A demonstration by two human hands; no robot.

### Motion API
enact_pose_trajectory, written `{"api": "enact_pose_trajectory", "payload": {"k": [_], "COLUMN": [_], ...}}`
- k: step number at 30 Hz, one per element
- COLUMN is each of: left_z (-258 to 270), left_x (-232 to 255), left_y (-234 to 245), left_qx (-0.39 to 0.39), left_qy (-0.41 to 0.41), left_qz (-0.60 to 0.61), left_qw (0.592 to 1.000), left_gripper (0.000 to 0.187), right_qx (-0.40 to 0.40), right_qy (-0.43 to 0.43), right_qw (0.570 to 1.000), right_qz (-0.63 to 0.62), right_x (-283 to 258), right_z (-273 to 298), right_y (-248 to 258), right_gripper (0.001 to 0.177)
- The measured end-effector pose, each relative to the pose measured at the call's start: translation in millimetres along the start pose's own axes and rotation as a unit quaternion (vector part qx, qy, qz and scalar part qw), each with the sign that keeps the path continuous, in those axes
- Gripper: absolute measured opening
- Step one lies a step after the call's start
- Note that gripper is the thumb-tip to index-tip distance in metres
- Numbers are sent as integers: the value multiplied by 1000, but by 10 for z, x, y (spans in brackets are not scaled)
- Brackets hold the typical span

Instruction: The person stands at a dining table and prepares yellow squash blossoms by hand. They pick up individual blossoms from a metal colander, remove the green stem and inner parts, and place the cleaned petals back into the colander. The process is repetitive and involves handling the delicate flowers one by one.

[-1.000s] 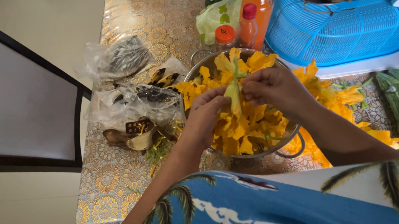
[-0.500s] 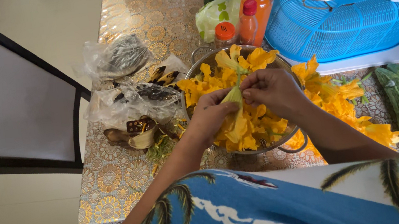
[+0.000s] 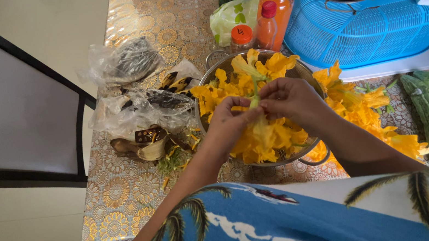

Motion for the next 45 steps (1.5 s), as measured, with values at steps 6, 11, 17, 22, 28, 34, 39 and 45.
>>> {"api": "enact_pose_trajectory", "payload": {"k": [6, 11, 17, 22, 28, 34, 39, 45], "left_z": [-115, -124, -83, -144, -167, -92, 12, -13], "left_x": [-56, -113, -65, -120, -266, -431, -253, -311], "left_y": [8, 61, 66, 58, 69, -79, -136, -28], "left_qx": [-31, -65, -98, -65, -50, -61, -77, -42], "left_qy": [-75, -7, 22, -16, 6, 48, -38, 42], "left_qz": [16, 118, 208, 175, 170, 181, 170, 268], "left_qw": [997, 991, 973, 982, 984, 981, 982, 962], "left_gripper": [36, 31, 26, 28, 32, 28, 31, 26], "right_qx": [-26, 0, 4, -5, 29, -67, -225, -147], "right_qy": [54, 59, -2, -5, 49, 180, 205, 222], "right_qw": [997, 983, 999, 999, 986, 953, 932, 939], "right_qz": [54, 172, 33, 44, 155, 235, 199, 219], "right_x": [-24, -88, -91, -66, -238, -701, -786, -908], "right_z": [-69, -80, -90, -40, -118, -319, -531, -512], "right_y": [-7, 51, 73, 17, 133, -641, -1362, -710], "right_gripper": [20, 16, 18, 22, 19, 18, 34, 34]}}
Point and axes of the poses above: each hand's wrist, its own z-axis away from the middle knuckle, its own y-axis out of the back of the hand, x = y × z, the point moved 6 cm from there along -z, towards the middle knuckle, and after that the axes turned 6 degrees about -x, right-handed, at the moved point
